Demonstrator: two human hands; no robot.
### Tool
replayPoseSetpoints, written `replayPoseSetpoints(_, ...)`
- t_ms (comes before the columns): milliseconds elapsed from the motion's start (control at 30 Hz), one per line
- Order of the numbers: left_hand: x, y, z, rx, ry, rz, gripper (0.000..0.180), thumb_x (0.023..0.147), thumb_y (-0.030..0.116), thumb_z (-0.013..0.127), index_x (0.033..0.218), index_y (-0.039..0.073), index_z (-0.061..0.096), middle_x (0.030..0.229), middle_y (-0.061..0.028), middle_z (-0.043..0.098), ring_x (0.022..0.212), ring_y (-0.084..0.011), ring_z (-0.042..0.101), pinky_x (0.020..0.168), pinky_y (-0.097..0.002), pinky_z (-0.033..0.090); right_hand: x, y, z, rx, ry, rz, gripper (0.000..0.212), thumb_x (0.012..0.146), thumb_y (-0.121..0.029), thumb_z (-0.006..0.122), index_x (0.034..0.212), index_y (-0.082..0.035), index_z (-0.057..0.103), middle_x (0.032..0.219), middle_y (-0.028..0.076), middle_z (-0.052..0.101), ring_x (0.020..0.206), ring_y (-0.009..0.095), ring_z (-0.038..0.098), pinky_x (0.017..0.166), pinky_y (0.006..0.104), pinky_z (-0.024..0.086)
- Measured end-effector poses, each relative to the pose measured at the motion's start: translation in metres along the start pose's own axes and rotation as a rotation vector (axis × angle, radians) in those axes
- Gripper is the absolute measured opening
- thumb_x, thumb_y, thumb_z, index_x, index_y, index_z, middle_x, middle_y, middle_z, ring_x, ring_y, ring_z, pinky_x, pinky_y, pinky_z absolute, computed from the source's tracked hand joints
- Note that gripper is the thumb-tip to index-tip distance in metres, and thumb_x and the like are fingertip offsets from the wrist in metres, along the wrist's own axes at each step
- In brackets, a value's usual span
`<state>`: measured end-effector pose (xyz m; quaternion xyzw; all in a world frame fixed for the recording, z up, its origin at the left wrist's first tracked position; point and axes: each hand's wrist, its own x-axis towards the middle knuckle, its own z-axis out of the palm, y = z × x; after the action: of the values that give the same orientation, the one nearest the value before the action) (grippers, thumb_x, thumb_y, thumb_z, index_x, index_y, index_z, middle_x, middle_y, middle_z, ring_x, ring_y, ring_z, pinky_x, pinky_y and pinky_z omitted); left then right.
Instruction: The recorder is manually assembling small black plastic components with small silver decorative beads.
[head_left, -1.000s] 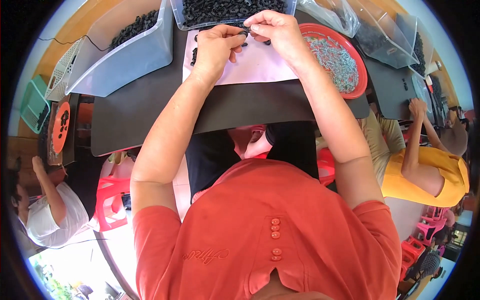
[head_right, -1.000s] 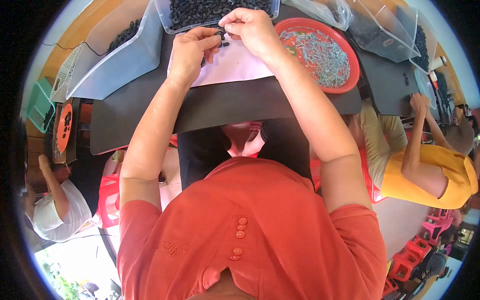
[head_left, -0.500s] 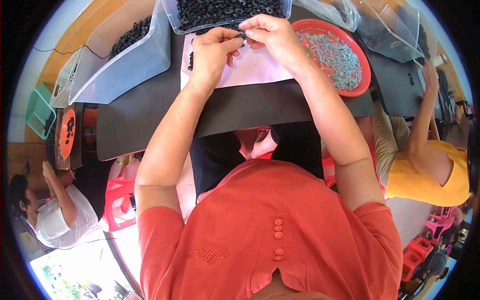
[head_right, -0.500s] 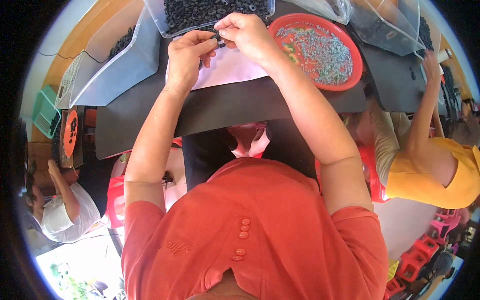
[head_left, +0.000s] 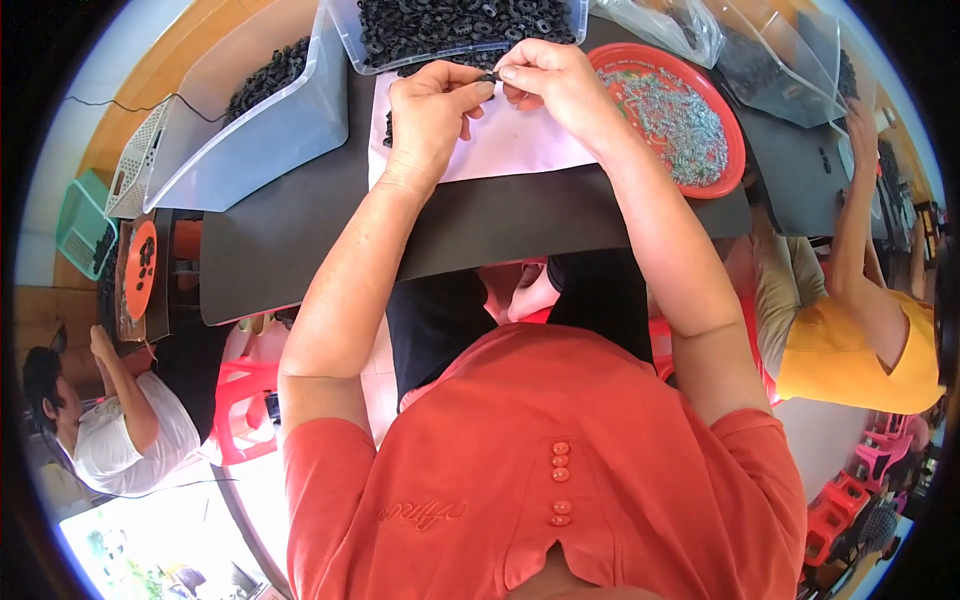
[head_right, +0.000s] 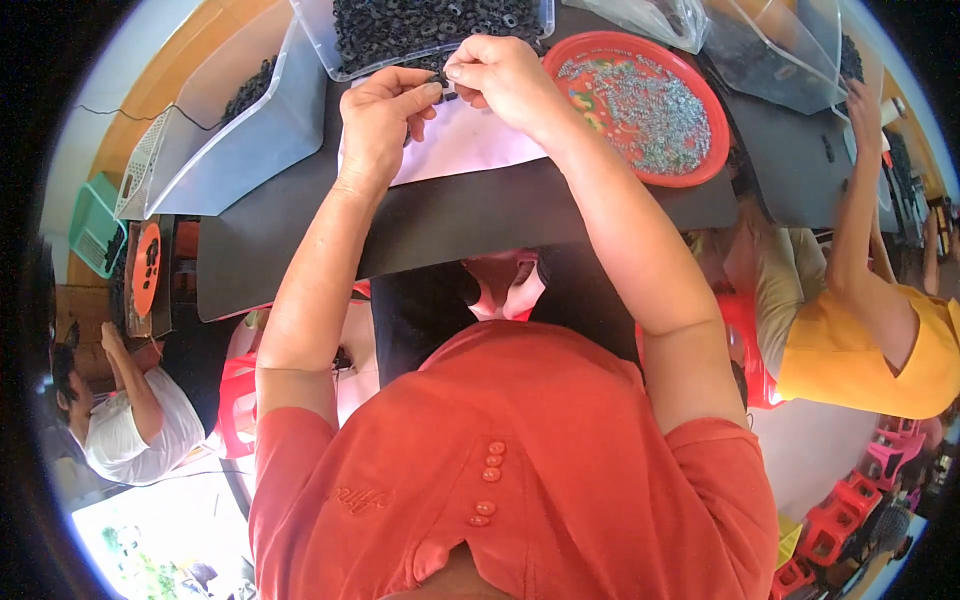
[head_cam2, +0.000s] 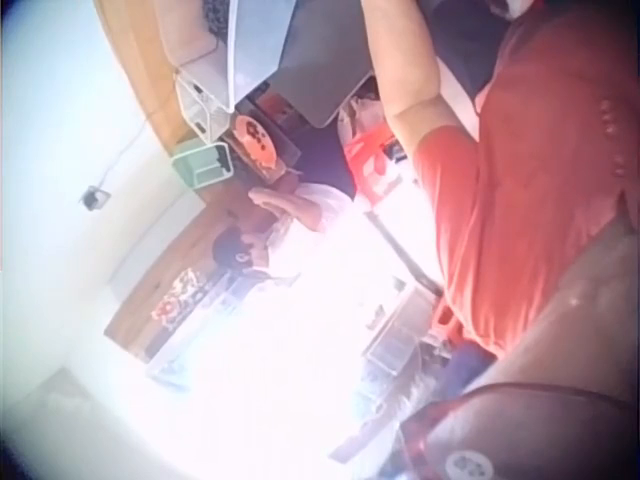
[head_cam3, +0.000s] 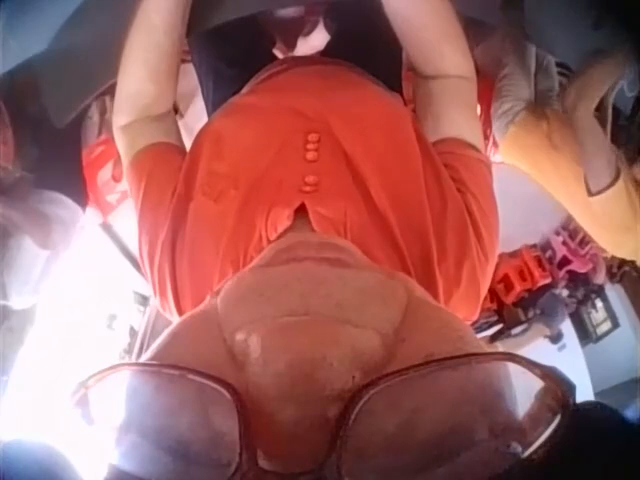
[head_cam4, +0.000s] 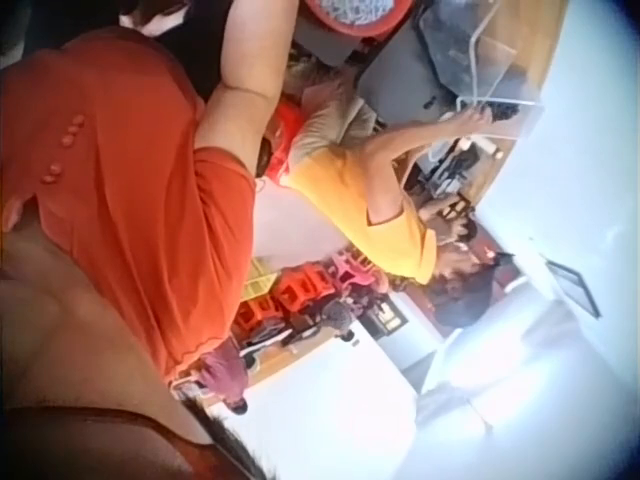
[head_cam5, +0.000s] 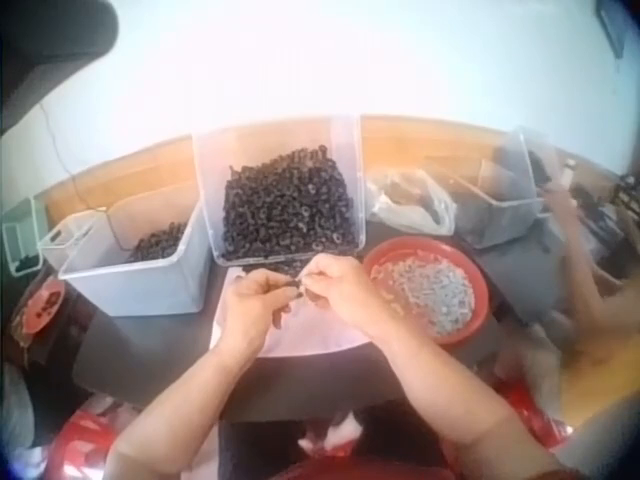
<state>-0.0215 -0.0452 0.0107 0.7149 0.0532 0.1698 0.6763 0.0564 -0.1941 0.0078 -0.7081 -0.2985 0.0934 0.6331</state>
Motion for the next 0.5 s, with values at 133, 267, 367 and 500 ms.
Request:
replayPoseSetpoints(133, 0.0, -0.0016, 0.0005, 0.059, 0.0, 0.031, 0.013, 0.082, 0.004, 0.069, 0.091, -0.005, 0.066, 0.07, -0.0053, 0.063, 0.056, -0.0078, 0.055, 0.046, -0.0203, 0.04, 0.0003, -0.0022, -0.0028, -0.124, -0.049, -0.005, 0.014, 0.091, -0.015, 0.059, 0.092, -0.003, 0.065, 0.078, 0.0, 0.062, 0.071, 0.008, 0.057, 0.066, 0.0234, 0.048)
replayPoseSetpoints(267, 0.0031, -0.0084, -0.0027, 0.13, -0.013, 0.065, 0.011, 0.08, 0.007, 0.069, 0.089, 0.0, 0.068, 0.071, -0.0031, 0.065, 0.061, -0.0068, 0.059, 0.044, -0.0206, 0.043, -0.0009, 0.0003, -0.0005, -0.266, -0.032, -0.122, 0.013, 0.091, -0.014, 0.059, 0.09, -0.002, 0.064, 0.074, 0.0, 0.06, 0.067, 0.007, 0.054, 0.062, 0.0231, 0.046)
replayPoseSetpoints(367, 0.0032, -0.0062, -0.003, 0.19, -0.025, 0.074, 0.012, 0.08, 0.007, 0.069, 0.088, -0.001, 0.068, 0.07, -0.0037, 0.064, 0.06, -0.0068, 0.059, 0.044, -0.0208, 0.043, 0.0003, 0.002, -0.0003, -0.356, 0.003, -0.195, 0.012, 0.091, -0.012, 0.059, 0.09, -0.001, 0.064, 0.071, 0.0, 0.06, 0.065, 0.007, 0.053, 0.06, 0.0238, 0.045)
replayPoseSetpoints(500, 0.0025, -0.006, -0.0025, 0.158, -0.009, 0.074, 0.011, 0.079, 0.007, 0.069, 0.086, -0.001, 0.067, 0.068, -0.0038, 0.064, 0.059, -0.0071, 0.058, 0.044, -0.0212, 0.042, -0.0014, -0.0006, 0.0033, -0.293, 0.019, -0.178, 0.012, 0.091, -0.011, 0.058, 0.09, 0.0, 0.063, 0.068, 0.001, 0.059, 0.063, 0.008, 0.052, 0.058, 0.0245, 0.043)
